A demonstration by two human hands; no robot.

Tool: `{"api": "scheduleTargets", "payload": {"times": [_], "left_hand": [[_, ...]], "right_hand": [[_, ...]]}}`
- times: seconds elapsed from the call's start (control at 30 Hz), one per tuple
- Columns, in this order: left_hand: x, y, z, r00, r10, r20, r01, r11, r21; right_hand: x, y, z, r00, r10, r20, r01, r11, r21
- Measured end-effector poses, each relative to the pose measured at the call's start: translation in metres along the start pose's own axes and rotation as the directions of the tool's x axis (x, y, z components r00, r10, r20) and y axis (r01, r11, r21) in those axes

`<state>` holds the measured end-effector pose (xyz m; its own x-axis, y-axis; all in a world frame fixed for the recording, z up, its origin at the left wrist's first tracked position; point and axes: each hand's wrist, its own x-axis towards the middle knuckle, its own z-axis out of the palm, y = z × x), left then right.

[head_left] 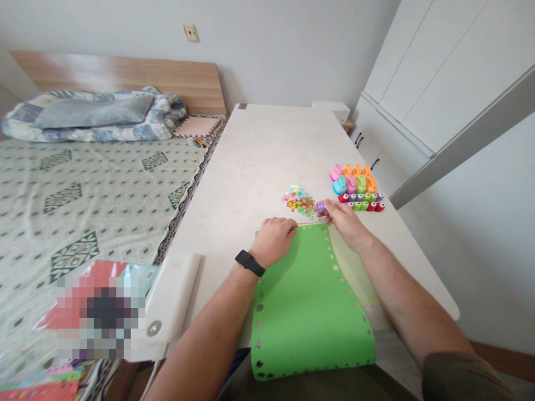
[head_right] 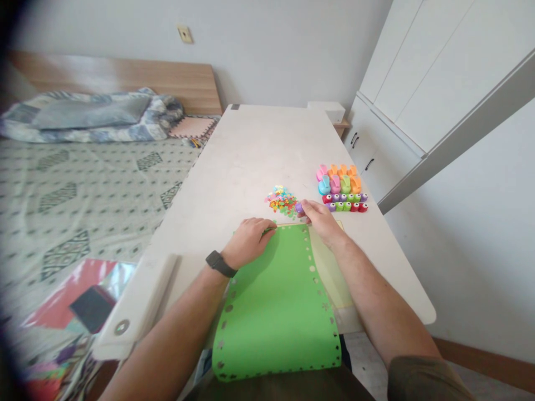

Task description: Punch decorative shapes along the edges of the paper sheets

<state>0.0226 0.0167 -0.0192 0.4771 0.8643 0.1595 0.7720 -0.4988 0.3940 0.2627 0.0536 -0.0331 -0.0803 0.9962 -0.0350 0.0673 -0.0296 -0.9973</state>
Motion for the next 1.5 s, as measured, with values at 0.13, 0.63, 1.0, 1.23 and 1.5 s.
{"api": "scheduleTargets", "payload": {"times": [0.13,0.63,1.0,1.23,1.5], "left_hand": [[-0.001,0.001,-0.001,1.0,-0.009,0.005,0.009,1.0,0.001],[-0.002,0.001,-0.004,1.0,-0.01,0.009,0.01,1.0,0.0],[-0.002,0.001,-0.005,1.0,-0.019,0.013,0.019,1.0,-0.01],[-0.003,0.001,-0.006,0.999,-0.032,0.017,0.032,0.999,-0.015],[-0.002,0.002,-0.005,1.0,-0.021,0.013,0.021,1.0,-0.01]], "right_hand": [[-0.001,-0.001,0.001,1.0,-0.018,-0.008,0.017,0.995,-0.096],[-0.003,-0.002,0.004,0.998,-0.053,-0.034,0.05,0.996,-0.077],[-0.007,-0.008,0.006,0.997,-0.061,-0.045,0.055,0.992,-0.116],[-0.003,-0.002,0.005,0.994,-0.082,-0.076,0.079,0.996,-0.037],[-0.002,0.003,0.002,0.993,-0.086,-0.083,0.082,0.995,-0.054]]}}
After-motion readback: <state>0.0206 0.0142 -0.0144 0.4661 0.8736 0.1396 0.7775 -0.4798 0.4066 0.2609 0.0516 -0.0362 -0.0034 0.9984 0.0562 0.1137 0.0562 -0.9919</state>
